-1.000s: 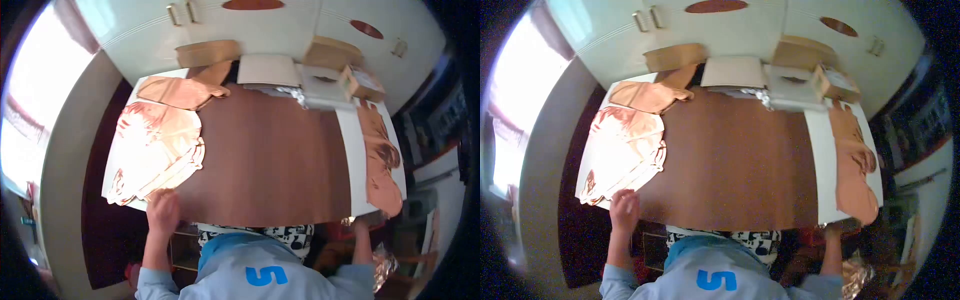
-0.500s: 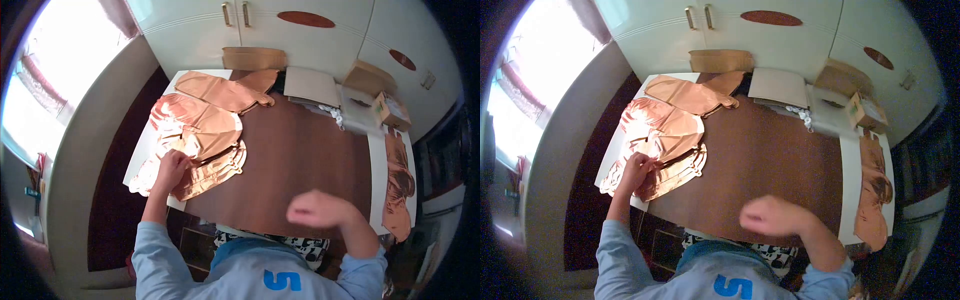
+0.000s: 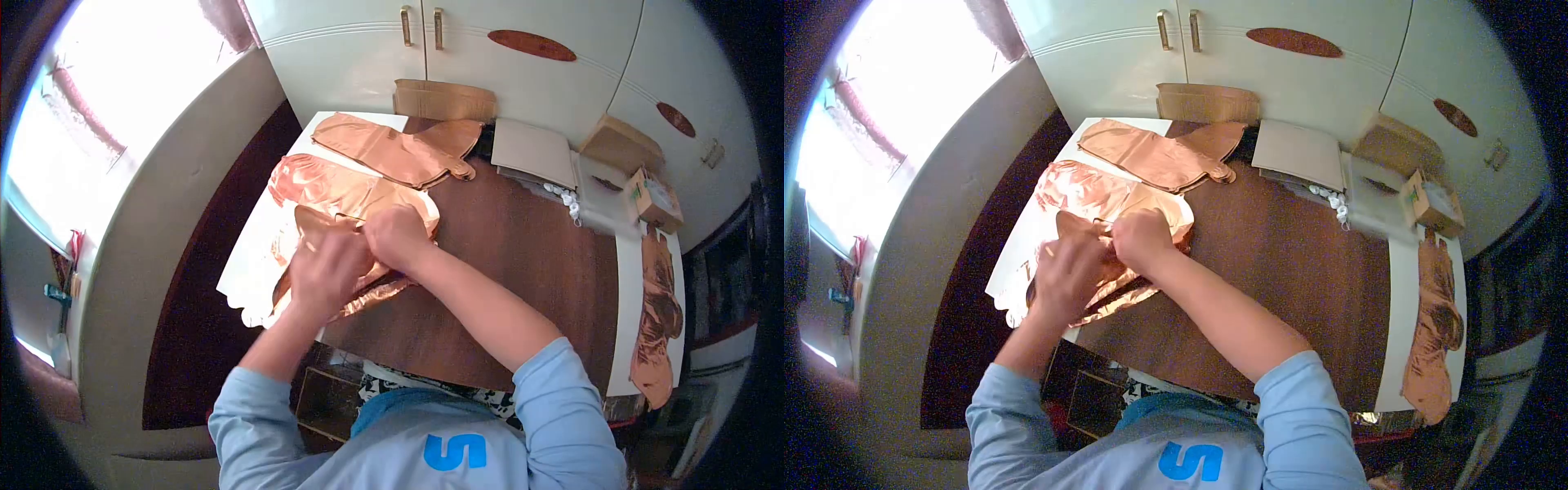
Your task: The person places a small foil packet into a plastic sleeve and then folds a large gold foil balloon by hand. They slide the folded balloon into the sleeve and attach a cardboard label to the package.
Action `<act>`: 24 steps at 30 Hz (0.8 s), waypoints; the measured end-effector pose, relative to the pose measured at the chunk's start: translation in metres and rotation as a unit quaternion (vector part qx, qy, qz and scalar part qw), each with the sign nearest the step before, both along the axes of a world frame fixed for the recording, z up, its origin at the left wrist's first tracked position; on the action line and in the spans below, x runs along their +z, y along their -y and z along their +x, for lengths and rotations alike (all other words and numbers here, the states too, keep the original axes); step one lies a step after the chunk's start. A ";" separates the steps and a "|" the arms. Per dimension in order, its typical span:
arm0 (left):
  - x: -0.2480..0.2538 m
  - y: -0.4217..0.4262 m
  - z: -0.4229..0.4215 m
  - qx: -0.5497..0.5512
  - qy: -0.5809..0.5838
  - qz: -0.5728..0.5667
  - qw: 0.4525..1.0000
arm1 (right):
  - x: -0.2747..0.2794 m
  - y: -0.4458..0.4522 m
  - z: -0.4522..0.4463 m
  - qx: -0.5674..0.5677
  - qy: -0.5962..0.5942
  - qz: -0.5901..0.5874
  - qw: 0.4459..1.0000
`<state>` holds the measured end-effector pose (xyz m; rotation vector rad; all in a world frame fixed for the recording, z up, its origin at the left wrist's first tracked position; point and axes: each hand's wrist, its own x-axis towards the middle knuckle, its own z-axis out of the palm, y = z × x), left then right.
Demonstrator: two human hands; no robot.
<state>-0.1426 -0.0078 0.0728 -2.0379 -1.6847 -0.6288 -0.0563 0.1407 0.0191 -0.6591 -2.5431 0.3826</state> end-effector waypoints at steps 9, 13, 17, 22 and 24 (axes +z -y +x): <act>-0.096 -0.037 -0.076 0.166 0.086 -0.120 0.975 | 0.027 -0.036 0.017 0.016 -0.200 -0.260 0.945; -0.096 -0.033 -0.095 0.239 0.158 -0.196 0.938 | 0.079 -0.022 0.091 0.035 -0.155 -0.083 0.984; -0.042 -0.027 -0.068 0.260 0.366 -0.235 0.862 | 0.079 -0.019 0.192 0.186 -0.073 0.053 0.978; -0.069 -0.044 -0.093 0.145 0.248 -0.184 0.940 | 0.028 -0.022 0.299 0.143 0.116 0.027 0.983; -0.085 -0.054 -0.125 0.188 0.231 -0.195 0.935 | 0.011 -0.029 0.327 0.093 0.162 0.021 0.982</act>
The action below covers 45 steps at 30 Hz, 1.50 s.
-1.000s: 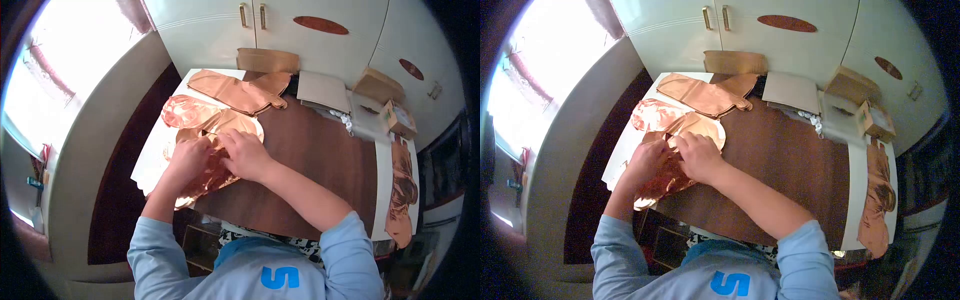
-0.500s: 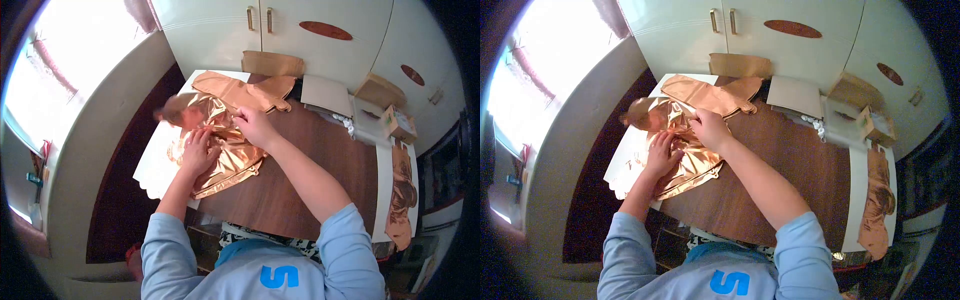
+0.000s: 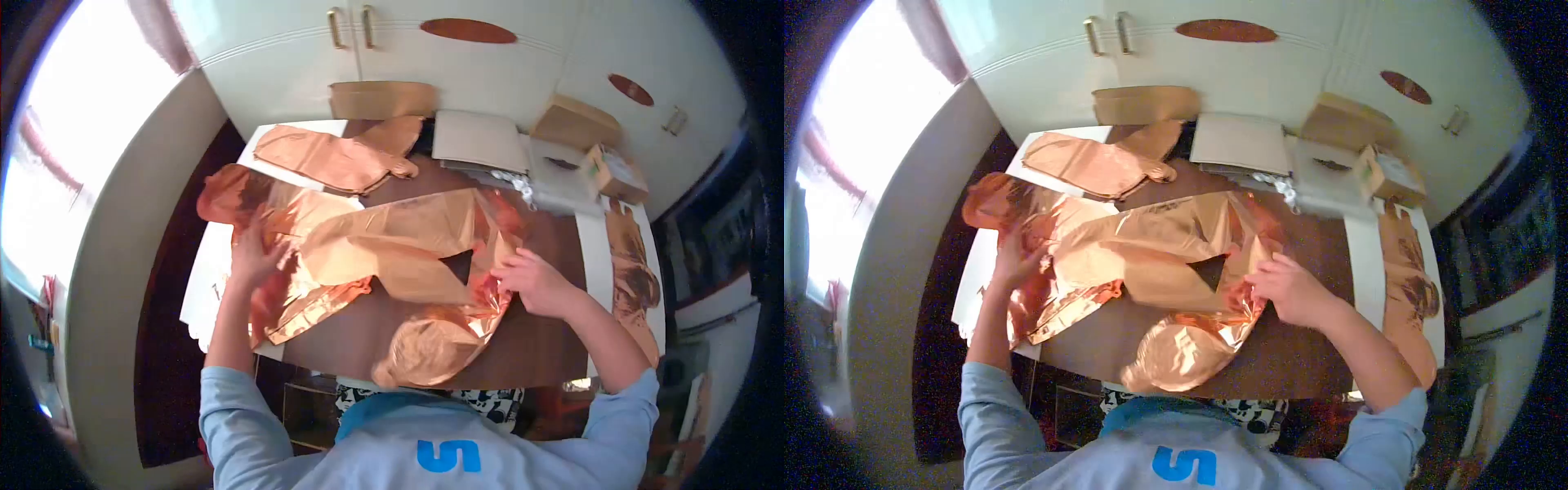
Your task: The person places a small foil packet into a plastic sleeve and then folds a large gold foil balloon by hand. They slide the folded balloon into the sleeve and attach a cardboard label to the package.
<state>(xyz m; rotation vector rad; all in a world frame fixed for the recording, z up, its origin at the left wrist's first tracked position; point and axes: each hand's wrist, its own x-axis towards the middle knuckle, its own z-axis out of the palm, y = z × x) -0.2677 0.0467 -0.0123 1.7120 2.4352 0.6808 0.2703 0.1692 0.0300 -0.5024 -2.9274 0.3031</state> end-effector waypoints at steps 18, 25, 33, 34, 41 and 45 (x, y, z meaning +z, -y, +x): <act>0.039 -0.045 0.169 -0.375 0.029 0.108 0.920 | -0.024 0.000 0.023 0.008 -0.004 0.015 1.000; 0.009 -0.042 0.232 -0.511 -0.023 0.055 0.858 | -0.021 -0.010 0.058 -0.124 -0.135 -0.013 0.983; 0.010 -0.048 0.237 -0.491 -0.016 0.020 0.871 | -0.037 -0.098 0.234 -0.639 -0.139 -0.014 0.757; 0.010 -0.048 0.238 -0.491 -0.021 0.024 0.871 | -0.042 -0.103 0.246 -0.655 -0.109 -0.019 0.747; 0.035 -0.059 0.254 -0.491 -0.004 0.049 0.870 | -0.064 -0.117 0.270 -0.683 -0.151 -0.034 0.713; 0.041 -0.071 0.260 -0.496 0.004 0.070 0.865 | -0.069 -0.117 0.270 -0.691 -0.122 -0.011 0.712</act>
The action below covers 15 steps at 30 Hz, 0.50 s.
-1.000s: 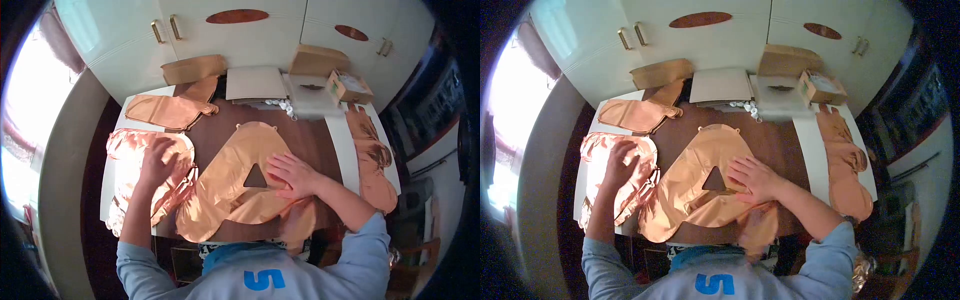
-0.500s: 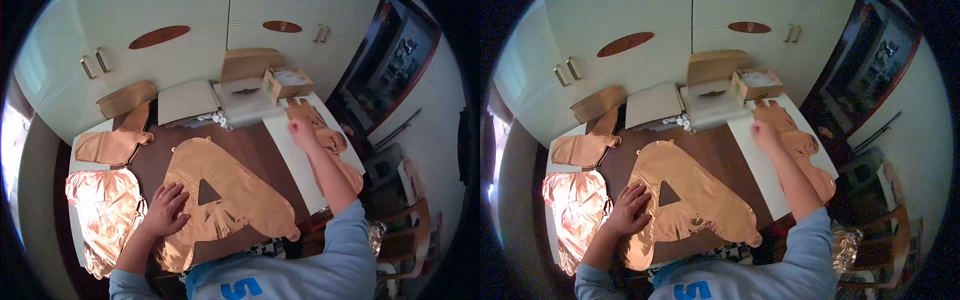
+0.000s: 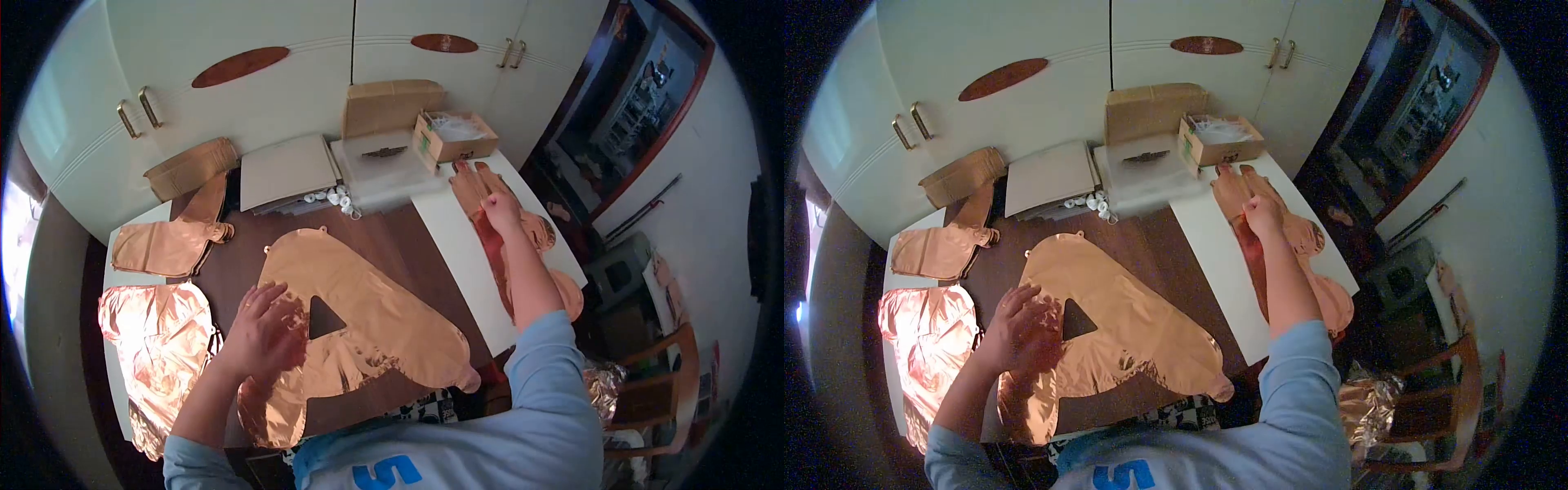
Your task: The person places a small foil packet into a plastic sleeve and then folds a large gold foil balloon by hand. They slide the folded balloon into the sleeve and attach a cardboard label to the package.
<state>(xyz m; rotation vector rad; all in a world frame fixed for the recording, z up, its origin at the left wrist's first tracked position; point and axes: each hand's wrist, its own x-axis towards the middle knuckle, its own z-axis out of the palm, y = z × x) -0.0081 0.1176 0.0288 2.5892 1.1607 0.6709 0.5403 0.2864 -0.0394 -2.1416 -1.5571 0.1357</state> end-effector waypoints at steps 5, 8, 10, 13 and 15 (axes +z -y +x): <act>0.008 -0.010 0.024 -0.051 0.010 0.010 0.999 | 0.017 0.015 -0.016 0.029 0.017 -0.010 0.999; 0.012 -0.014 0.037 -0.061 0.002 0.026 0.998 | 0.010 0.005 -0.010 0.014 -0.013 0.003 1.000; 0.012 -0.017 0.045 -0.069 0.009 0.026 0.997 | 0.006 0.004 -0.008 0.014 -0.006 0.014 1.000; 0.005 -0.034 0.073 -0.090 0.038 -0.001 0.995 | -0.013 -0.007 0.010 0.013 -0.032 0.051 0.998; 0.000 -0.054 0.115 -0.109 0.052 -0.028 0.992 | -0.006 0.001 0.008 0.014 -0.054 0.069 0.996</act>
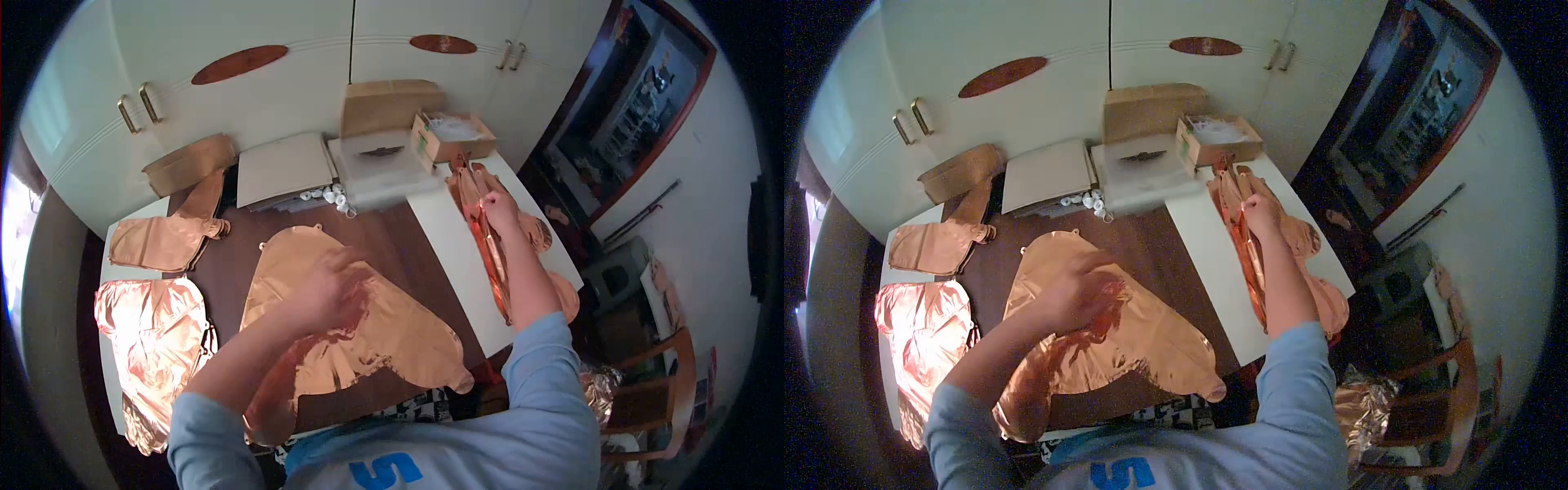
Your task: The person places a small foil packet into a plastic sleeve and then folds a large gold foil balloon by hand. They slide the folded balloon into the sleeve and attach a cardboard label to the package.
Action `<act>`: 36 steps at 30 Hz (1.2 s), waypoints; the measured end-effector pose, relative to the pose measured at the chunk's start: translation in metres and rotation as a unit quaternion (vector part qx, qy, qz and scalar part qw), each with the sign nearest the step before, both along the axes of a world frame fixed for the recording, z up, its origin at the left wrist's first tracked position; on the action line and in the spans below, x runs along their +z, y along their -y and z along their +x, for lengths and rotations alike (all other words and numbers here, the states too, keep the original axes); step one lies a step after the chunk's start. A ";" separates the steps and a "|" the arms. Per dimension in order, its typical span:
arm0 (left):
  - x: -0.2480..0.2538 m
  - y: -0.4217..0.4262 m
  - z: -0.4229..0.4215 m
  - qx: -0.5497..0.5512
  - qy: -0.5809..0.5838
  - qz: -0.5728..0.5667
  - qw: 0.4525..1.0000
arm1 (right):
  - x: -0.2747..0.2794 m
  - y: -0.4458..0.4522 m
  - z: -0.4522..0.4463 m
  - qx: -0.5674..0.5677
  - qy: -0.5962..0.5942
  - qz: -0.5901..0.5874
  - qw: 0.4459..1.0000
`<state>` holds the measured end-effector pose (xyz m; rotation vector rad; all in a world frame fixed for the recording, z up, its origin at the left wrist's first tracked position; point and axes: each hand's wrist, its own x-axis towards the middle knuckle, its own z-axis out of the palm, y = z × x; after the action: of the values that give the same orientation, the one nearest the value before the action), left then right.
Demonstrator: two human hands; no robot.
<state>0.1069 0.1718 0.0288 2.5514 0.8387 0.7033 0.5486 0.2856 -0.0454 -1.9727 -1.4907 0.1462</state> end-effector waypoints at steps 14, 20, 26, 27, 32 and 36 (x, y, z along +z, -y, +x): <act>-0.056 -0.110 0.262 0.039 -0.132 0.024 0.990 | 0.004 0.024 0.034 -0.034 -0.257 0.123 0.958; -0.052 -0.099 0.261 0.042 -0.157 0.002 0.987 | 0.063 0.114 0.133 -0.047 -0.202 0.454 0.866; -0.065 -0.102 0.267 0.033 -0.159 -0.017 0.987 | 0.196 0.289 0.348 -0.409 0.188 0.417 0.790; -0.063 -0.100 0.266 0.034 -0.160 -0.020 0.986 | 0.216 0.299 0.356 -0.418 0.150 0.428 0.787; -0.071 -0.091 0.261 0.070 -0.083 0.052 0.993 | 0.268 0.249 0.285 -0.276 -0.011 0.415 0.867; -0.046 -0.068 0.236 0.090 0.011 0.076 0.993 | 0.252 0.176 0.061 -0.055 -0.159 0.271 0.948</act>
<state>0.3433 0.2403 -0.0176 2.6174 1.0558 0.8811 0.6092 0.1097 0.2069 -1.4972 -1.0648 0.0018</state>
